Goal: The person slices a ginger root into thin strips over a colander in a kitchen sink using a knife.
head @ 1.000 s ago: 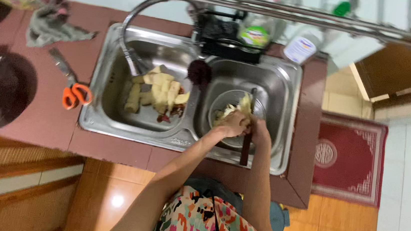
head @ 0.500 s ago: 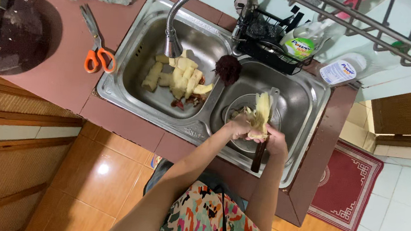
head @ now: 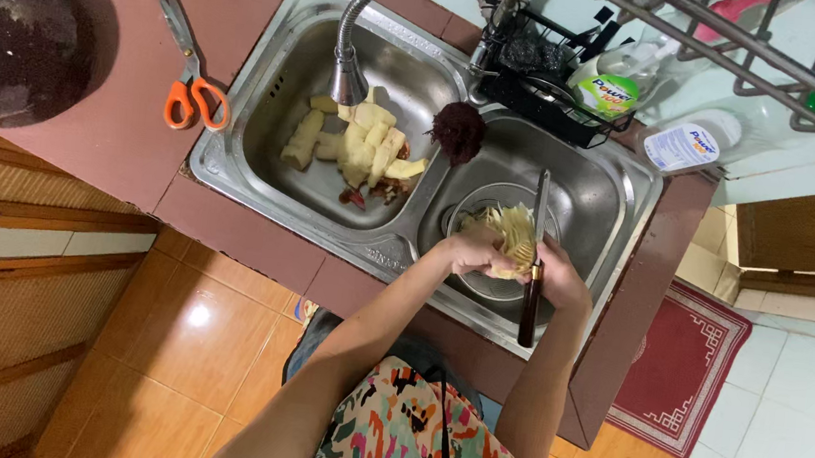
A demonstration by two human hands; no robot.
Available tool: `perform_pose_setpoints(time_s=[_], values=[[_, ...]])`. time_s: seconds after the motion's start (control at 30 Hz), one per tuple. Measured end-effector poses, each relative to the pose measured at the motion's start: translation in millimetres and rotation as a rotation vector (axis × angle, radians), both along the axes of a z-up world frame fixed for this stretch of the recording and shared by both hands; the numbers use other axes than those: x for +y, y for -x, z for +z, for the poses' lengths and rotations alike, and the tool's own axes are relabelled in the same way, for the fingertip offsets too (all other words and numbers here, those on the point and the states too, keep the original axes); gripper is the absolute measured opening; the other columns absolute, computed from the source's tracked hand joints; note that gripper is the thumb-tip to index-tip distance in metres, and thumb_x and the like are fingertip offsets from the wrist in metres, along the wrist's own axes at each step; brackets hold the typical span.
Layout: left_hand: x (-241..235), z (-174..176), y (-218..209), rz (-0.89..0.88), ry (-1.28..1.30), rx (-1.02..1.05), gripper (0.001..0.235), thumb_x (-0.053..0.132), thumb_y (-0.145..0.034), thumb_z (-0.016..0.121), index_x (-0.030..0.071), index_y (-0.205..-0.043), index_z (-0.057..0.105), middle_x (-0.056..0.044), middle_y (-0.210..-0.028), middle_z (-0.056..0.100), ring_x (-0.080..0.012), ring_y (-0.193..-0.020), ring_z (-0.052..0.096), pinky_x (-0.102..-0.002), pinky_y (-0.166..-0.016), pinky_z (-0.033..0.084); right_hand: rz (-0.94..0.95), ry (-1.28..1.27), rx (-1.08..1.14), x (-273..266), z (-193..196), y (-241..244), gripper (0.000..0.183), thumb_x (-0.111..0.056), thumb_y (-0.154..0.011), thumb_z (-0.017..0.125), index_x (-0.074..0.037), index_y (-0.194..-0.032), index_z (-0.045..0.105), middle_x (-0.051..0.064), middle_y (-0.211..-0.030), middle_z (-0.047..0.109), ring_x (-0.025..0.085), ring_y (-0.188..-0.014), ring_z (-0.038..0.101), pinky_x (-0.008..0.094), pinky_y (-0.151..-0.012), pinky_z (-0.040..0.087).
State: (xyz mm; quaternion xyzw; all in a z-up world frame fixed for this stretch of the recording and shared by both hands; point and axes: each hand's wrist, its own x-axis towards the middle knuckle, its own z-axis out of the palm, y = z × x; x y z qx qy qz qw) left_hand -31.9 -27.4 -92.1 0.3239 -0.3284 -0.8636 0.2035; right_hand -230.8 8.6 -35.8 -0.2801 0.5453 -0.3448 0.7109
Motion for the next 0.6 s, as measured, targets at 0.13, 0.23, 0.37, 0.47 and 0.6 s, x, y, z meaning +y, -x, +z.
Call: perform_pose_setpoints(time_s=[0.13,0.23,0.37,0.47,0.6], values=[[0.6,14.9,0.5,-0.075,0.129,-0.364,0.037,0.005,-0.082,0.081,-0.007,-0.115,0.071,-0.02,-0.092,0.073,-0.0196,-0.067,0.063,-0.029,-0.052,0.051,0.057,0.024,0.038,0.7,22.6,-1.4,0.073,-0.037,-0.086,0.063,-0.002,-0.147,0.041,0.001,-0.09,0.069,0.015,-0.072,0.061,0.031,-0.064,0.05],[-0.1,23.0,2.4,0.032,0.067,-0.436,0.041,0.002,-0.077,0.081,0.0,-0.116,0.07,-0.017,-0.088,0.073,-0.0147,-0.054,0.056,-0.027,-0.038,0.04,0.181,0.136,0.167,16.8,58.8,-6.9,0.073,-0.043,-0.102,0.059,0.012,-0.149,0.049,0.004,-0.079,0.059,0.017,-0.068,0.057,0.029,-0.066,0.049],[-2.8,31.3,7.5,0.222,0.101,-0.513,0.045,-0.003,-0.077,0.088,-0.002,-0.118,0.069,-0.01,-0.093,0.075,-0.0039,-0.057,0.068,-0.019,-0.043,0.058,0.226,0.086,0.522,57.2,114.3,-30.2,0.07,-0.025,-0.091,0.054,-0.014,-0.158,0.037,0.006,-0.073,0.062,0.017,-0.06,0.06,0.028,-0.056,0.051],[-3.4,51.6,0.1,0.135,0.098,-0.657,0.029,0.013,-0.087,0.076,0.002,-0.114,0.07,-0.013,-0.08,0.073,-0.0137,-0.042,0.049,-0.029,-0.03,0.035,0.229,0.148,0.485,77.4,117.6,-53.0,0.073,-0.013,-0.092,0.055,-0.019,-0.16,0.027,0.006,-0.069,0.056,0.017,-0.054,0.056,0.031,-0.048,0.047],[1.5,69.5,-1.7,0.234,0.061,-0.615,0.03,0.007,-0.082,0.075,0.003,-0.111,0.072,-0.013,-0.076,0.071,-0.0152,-0.045,0.054,-0.032,-0.029,0.033,0.202,0.22,0.48,88.8,90.8,-57.2,0.075,-0.005,-0.095,0.052,-0.02,-0.163,0.026,0.007,-0.068,0.053,0.014,-0.051,0.053,0.032,-0.047,0.047]])
